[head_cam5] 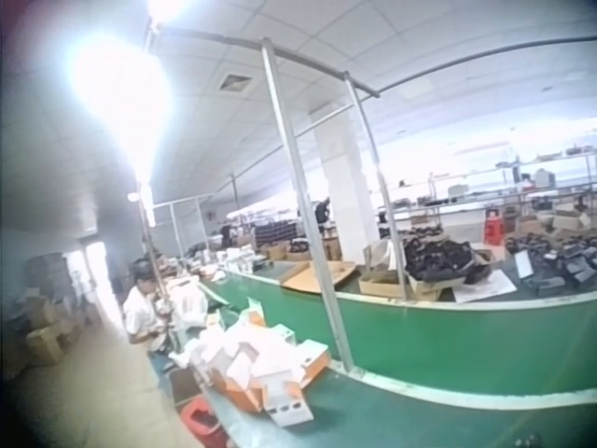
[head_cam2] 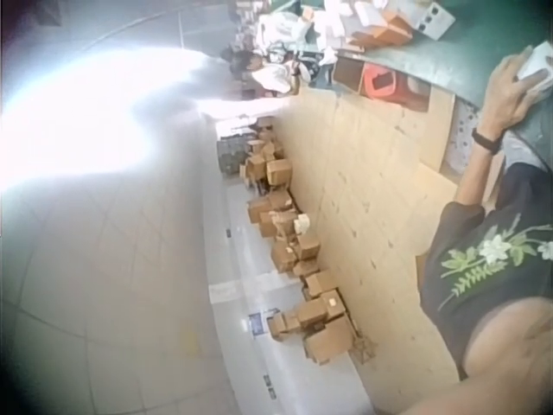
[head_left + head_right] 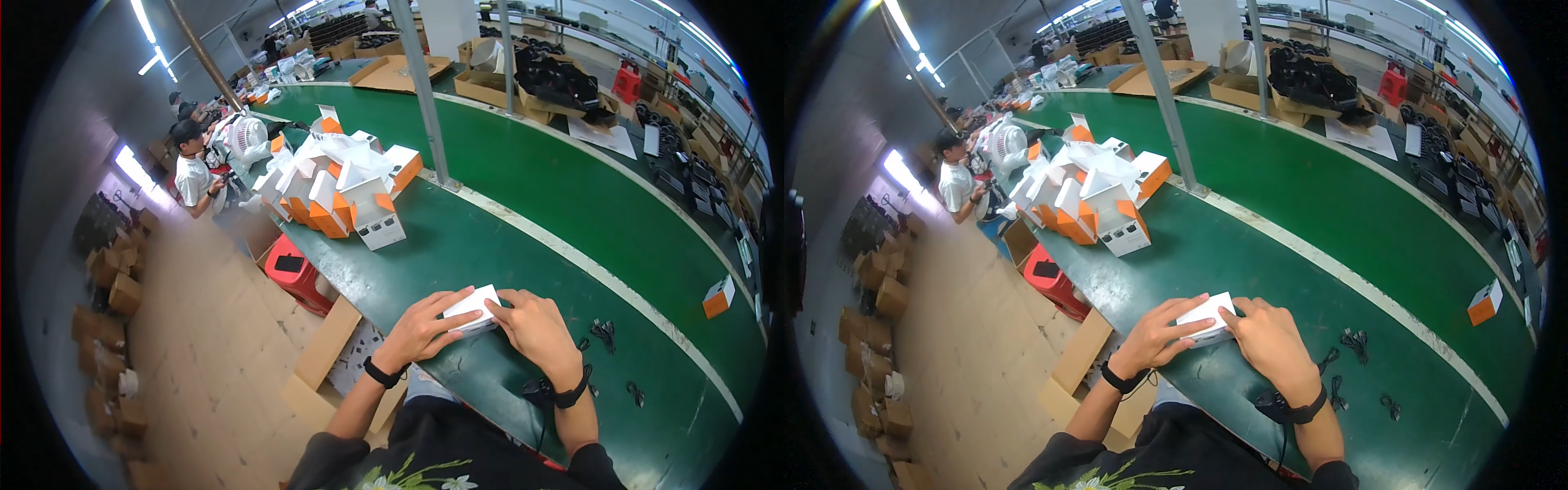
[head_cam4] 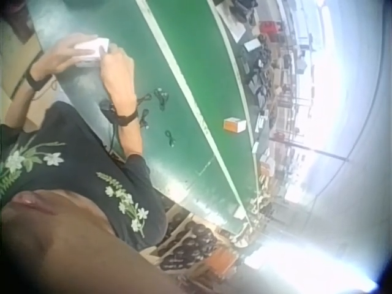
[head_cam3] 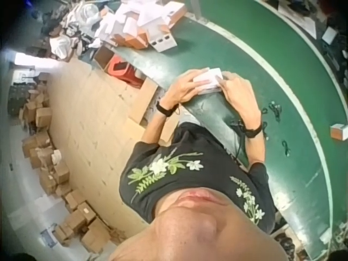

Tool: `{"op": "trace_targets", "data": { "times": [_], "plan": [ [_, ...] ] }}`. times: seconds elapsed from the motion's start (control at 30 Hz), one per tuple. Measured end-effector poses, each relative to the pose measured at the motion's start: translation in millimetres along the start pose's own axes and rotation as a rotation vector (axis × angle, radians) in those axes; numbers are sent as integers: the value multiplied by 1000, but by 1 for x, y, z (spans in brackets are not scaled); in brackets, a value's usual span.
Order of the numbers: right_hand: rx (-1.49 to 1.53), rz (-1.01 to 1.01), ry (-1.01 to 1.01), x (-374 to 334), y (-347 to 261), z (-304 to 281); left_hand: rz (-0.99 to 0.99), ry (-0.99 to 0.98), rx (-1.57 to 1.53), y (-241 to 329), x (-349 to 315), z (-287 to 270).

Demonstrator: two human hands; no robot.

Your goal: Packing small electronic devices and USB cables into retail boxes on an assembly line.

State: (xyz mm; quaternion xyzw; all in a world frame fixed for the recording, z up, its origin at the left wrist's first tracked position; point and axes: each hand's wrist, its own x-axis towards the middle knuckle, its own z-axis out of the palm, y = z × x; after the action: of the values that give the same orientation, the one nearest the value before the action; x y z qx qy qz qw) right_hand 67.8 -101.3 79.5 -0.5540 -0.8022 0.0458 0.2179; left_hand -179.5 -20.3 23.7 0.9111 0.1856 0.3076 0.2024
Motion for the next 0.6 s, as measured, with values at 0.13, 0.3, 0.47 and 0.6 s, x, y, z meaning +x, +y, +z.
{"op": "trace_targets", "data": {
  "times": [0.13,0.3,0.47,0.6],
  "plan": [
    [-98,4,-27,-2,-11,1,45,-33,57,0,4,-8],
    [-154,-13,-4,-2,-13,7,28,-33,203,1,3,0],
    [-58,25,42,-1,-12,12,41,14,214,-3,-1,7],
    [11,78,38,-1,-16,9,41,25,190,2,3,3]
  ]
}}
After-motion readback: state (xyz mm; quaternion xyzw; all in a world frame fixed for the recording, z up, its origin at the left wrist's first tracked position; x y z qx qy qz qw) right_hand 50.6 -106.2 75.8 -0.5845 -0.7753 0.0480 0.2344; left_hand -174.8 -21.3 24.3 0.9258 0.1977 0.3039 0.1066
